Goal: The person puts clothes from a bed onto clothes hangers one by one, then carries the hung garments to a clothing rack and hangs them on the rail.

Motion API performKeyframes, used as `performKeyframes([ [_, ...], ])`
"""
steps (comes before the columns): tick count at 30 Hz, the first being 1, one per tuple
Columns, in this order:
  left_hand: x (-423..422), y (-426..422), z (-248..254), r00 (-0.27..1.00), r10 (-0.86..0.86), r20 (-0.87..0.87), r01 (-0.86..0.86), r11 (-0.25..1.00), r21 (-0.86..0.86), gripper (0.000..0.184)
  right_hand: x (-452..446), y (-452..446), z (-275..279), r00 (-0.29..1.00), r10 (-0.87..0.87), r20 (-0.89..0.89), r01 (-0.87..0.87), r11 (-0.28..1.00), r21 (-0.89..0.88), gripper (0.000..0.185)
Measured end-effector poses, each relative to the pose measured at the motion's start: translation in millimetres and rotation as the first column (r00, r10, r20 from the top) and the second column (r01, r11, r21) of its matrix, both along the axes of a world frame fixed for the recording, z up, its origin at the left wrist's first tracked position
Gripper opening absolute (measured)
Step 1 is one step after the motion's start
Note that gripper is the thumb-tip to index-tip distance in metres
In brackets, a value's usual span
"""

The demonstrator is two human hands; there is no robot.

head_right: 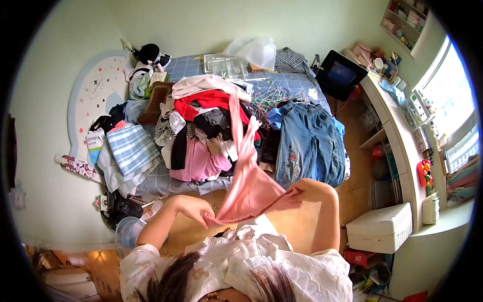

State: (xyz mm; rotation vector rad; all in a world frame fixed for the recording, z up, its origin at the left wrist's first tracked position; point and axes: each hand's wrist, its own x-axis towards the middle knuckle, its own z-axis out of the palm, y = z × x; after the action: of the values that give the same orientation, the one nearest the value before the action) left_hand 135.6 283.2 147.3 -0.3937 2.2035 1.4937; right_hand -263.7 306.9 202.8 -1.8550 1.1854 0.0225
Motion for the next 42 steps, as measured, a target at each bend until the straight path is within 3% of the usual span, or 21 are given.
performKeyframes([
  [2, 5.9, 11.2, 20.1, 0.993, 0.099, -0.061, -0.073, 0.94, 0.333, 0.028, -2.3, 19.4, 37.9, 0.992, -0.01, 0.126, 0.008, 1.0, 0.016, 0.022],
  [3, 10.1, 12.6, 31.2, 0.985, 0.152, -0.079, -0.095, 0.867, 0.489, 0.027, -15.3, 20.5, 36.4, 0.977, -0.032, 0.21, 0.054, 0.994, -0.1, 0.019],
  [4, 13.9, -0.6, 52.5, 0.964, 0.154, -0.217, -0.065, 0.926, 0.371, 0.021, -25.9, 19.2, 32.5, 0.955, -0.045, 0.294, 0.111, 0.972, -0.209, 0.017],
  [5, 21.5, -11.1, 51.1, 0.891, 0.303, -0.337, -0.207, 0.934, 0.292, 0.022, -27.1, 13.3, 34.0, 0.929, -0.16, 0.334, 0.255, 0.931, -0.262, 0.016],
  [6, 23.0, -22.3, 70.6, 0.814, 0.499, -0.298, -0.48, 0.866, 0.142, 0.027, -25.6, 2.9, 36.8, 0.886, -0.266, 0.38, 0.393, 0.867, -0.308, 0.014],
  [7, 25.0, -35.0, 67.1, 0.6, 0.685, -0.413, -0.715, 0.691, 0.109, 0.031, -16.6, -10.7, 38.9, 0.817, -0.281, 0.504, 0.496, 0.788, -0.364, 0.014],
  [8, 18.4, -49.2, 73.6, 0.431, 0.669, -0.606, -0.809, 0.584, 0.068, 0.031, -4.0, -26.4, 40.9, 0.736, -0.273, 0.62, 0.595, 0.696, -0.401, 0.013],
  [9, 18.6, -65.5, 76.4, 0.331, 0.733, -0.594, -0.823, 0.533, 0.199, 0.026, 5.2, -42.8, 40.4, 0.652, -0.268, 0.709, 0.663, 0.655, -0.362, 0.013],
  [10, 16.2, -82.2, 64.4, 0.166, 0.685, -0.71, -0.863, 0.449, 0.231, 0.02, 13.8, -57.0, 40.7, 0.559, -0.257, 0.789, 0.724, 0.615, -0.313, 0.012],
  [12, 19.8, -109.3, 52.1, -0.008, 0.68, -0.733, -0.909, 0.3, 0.288, 0.017, 29.0, -76.0, 47.9, 0.499, -0.316, 0.807, 0.794, 0.54, -0.279, 0.012],
  [14, 12.5, -112.4, 62.2, -0.199, 0.631, -0.75, -0.905, 0.176, 0.388, 0.019, 30.9, -99.8, 38.4, 0.508, -0.277, 0.816, 0.822, 0.439, -0.363, 0.011],
  [18, 21.5, -122.3, 76.1, -0.2, 0.477, -0.856, -0.967, 0.043, 0.249, 0.019, 41.7, -127.4, 32.8, 0.466, -0.271, 0.842, 0.861, 0.359, -0.36, 0.009],
  [29, 43.5, -214.2, 69.4, -0.132, 0.494, -0.859, -0.988, 0.006, 0.155, 0.018, 48.9, -237.8, 18.8, 0.564, -0.366, 0.74, 0.815, 0.393, -0.427, 0.015],
  [32, 38.4, -259.2, 51.9, -0.141, 0.489, -0.861, -0.989, -0.023, 0.149, 0.019, 45.7, -291.5, -11.5, 0.554, -0.378, 0.742, 0.817, 0.418, -0.397, 0.016],
  [33, 39.5, -268.8, 52.3, -0.104, 0.591, -0.8, -0.992, -0.009, 0.122, 0.019, 42.3, -313.4, -32.1, 0.549, -0.391, 0.739, 0.816, 0.442, -0.372, 0.017],
  [36, 38.5, -307.9, 29.7, -0.097, 0.687, -0.72, -0.995, -0.079, 0.059, 0.02, 50.5, -358.2, -56.3, 0.538, -0.424, 0.728, 0.813, 0.487, -0.317, 0.022],
  [37, 39.7, -323.3, 14.3, -0.048, 0.611, -0.791, -0.995, -0.097, -0.015, 0.02, 52.8, -371.0, -62.5, 0.561, -0.451, 0.694, 0.793, 0.534, -0.294, 0.027],
  [40, 49.2, -358.0, -28.5, -0.063, 0.695, -0.717, -0.99, -0.135, -0.044, 0.021, 54.2, -426.5, -118.0, 0.627, -0.384, 0.678, 0.713, 0.632, -0.302, 0.027],
  [42, 55.3, -374.7, -67.0, -0.106, 0.66, -0.744, -0.983, -0.182, -0.021, 0.02, 62.6, -447.2, -136.2, 0.607, -0.427, 0.67, 0.699, 0.688, -0.195, 0.03],
])
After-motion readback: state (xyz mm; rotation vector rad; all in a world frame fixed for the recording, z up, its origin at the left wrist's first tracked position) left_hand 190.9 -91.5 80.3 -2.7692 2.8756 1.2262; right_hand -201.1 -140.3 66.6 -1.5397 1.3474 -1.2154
